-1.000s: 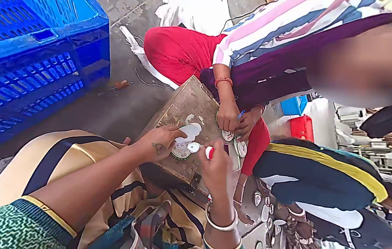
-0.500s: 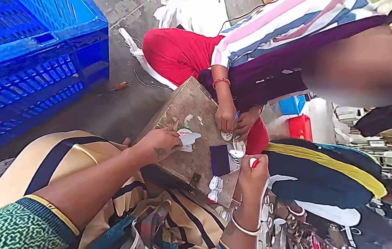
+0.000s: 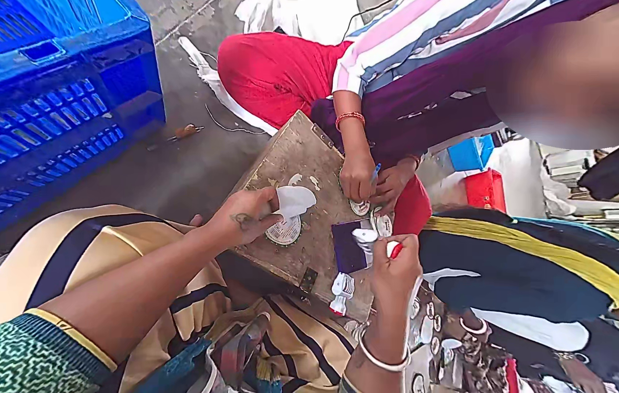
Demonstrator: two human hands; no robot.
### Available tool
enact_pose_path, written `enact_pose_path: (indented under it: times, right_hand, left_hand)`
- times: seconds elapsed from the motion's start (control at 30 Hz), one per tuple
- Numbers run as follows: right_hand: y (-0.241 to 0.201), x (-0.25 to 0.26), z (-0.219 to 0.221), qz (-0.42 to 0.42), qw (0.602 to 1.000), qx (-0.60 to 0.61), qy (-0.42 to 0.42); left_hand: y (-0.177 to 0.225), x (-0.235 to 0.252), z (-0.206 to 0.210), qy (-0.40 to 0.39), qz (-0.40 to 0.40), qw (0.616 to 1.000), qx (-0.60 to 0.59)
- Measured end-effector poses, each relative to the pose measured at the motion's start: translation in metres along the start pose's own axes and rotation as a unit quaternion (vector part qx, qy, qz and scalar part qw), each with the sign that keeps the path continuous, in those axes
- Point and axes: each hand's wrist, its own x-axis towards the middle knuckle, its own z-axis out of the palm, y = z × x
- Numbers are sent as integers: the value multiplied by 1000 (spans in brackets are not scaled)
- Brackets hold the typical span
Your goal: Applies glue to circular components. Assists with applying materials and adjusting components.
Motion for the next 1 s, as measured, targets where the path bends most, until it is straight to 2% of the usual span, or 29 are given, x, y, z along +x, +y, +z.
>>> enact_pose_path:
  times: [0.07,0.13,0.2,0.3,0.43,0.53,0.63,0.73,0.87,0.93,1.0]
  right_hand:
    - [10,15,6,79,996,-37,-32]
    - [16,25,23,150,980,-74,-104]
    - [21,27,36,186,968,-98,-138]
    - [16,24,27,165,975,-76,-125]
    - [-17,8,3,-12,999,17,-38]
    - [-52,-3,12,-100,991,55,-76]
    - [-83,-18,57,-81,979,14,-186]
    - [-92,-23,65,-84,979,-22,-187]
    - [-57,-7,29,-95,992,50,-66]
    - [-36,6,3,-38,998,26,-34]
    - [-13,20,-4,36,999,-26,-21]
  left_hand:
    - [-3,0,0,6,12,1000,-1]
    - [-5,0,1,11,30,999,-3]
    - [-2,1,1,1,26,1000,2]
    - [-2,-1,1,4,32,999,-9]
    - [-4,-3,3,42,62,997,-16]
    - [1,-2,1,31,42,999,-8]
    - [1,-3,1,33,38,999,-14]
    - [-2,-3,0,40,63,997,-10]
    - [-7,-3,3,25,107,994,19]
    - [-6,-7,4,-20,120,991,63]
    - [-7,-9,3,-57,140,983,103]
